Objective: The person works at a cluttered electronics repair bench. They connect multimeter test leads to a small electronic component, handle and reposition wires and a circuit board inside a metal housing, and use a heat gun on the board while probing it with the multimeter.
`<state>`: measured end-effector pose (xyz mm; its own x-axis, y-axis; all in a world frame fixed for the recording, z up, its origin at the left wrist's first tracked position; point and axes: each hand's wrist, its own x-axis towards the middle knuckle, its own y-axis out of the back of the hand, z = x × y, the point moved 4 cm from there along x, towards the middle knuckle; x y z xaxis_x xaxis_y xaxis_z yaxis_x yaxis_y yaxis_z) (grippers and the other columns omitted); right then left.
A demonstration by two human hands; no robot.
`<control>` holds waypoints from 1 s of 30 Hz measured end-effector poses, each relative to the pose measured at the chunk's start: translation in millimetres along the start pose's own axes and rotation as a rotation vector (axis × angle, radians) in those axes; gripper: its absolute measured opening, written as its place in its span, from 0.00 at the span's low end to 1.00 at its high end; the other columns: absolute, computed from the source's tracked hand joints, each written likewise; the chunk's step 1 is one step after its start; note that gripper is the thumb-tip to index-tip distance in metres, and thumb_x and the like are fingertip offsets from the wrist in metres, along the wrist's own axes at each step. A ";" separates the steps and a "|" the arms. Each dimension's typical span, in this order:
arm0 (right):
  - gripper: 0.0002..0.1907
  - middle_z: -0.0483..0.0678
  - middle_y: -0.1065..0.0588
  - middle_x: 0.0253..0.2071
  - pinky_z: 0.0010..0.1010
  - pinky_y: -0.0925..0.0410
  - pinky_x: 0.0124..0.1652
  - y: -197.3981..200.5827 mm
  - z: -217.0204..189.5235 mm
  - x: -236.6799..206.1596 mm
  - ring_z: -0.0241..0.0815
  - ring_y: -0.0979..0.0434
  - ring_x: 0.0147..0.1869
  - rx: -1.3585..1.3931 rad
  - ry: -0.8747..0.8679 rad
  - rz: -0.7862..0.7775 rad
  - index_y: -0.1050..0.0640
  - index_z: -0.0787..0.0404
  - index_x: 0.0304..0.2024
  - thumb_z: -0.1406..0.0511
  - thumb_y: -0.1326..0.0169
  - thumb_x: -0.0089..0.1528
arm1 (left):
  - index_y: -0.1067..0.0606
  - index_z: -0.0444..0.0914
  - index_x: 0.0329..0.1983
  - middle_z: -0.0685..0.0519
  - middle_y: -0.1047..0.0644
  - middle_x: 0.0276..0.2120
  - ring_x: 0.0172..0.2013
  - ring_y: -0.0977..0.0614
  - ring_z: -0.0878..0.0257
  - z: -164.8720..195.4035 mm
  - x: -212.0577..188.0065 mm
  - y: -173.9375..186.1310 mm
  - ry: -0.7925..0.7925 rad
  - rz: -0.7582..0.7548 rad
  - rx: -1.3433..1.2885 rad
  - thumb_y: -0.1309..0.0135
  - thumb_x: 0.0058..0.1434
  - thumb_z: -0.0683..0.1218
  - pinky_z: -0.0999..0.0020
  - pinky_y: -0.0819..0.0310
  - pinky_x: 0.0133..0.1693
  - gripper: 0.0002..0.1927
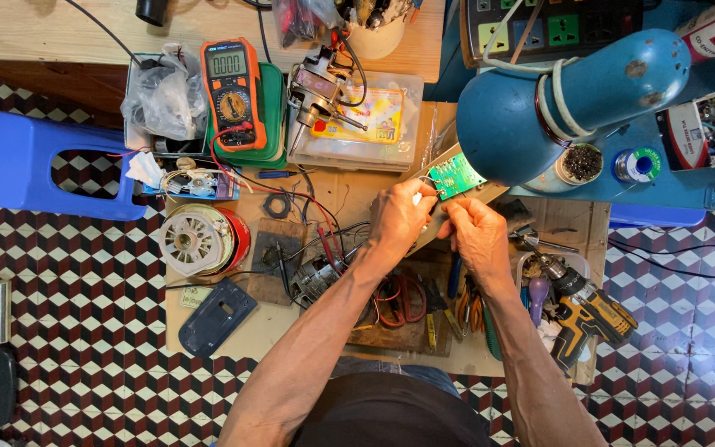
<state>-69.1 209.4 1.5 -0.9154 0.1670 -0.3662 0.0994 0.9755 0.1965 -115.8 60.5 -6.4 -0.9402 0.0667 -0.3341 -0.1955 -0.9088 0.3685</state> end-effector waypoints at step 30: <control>0.15 0.45 0.22 0.25 0.24 0.33 0.30 3.3 -21.0 -0.4 0.29 0.28 0.27 -0.347 0.178 0.088 0.19 0.54 0.56 0.67 0.49 0.68 | 0.16 0.40 0.38 0.51 0.17 0.21 0.22 0.15 0.65 -13.7 8.8 -8.1 0.017 -0.021 -0.075 0.42 0.59 0.46 0.68 0.21 0.28 0.09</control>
<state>-76.6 209.5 21.4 -0.9655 0.1906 -0.1773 0.0704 0.8470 0.5270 -118.7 62.8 -24.2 -0.9310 0.0795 -0.3562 -0.1930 -0.9355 0.2958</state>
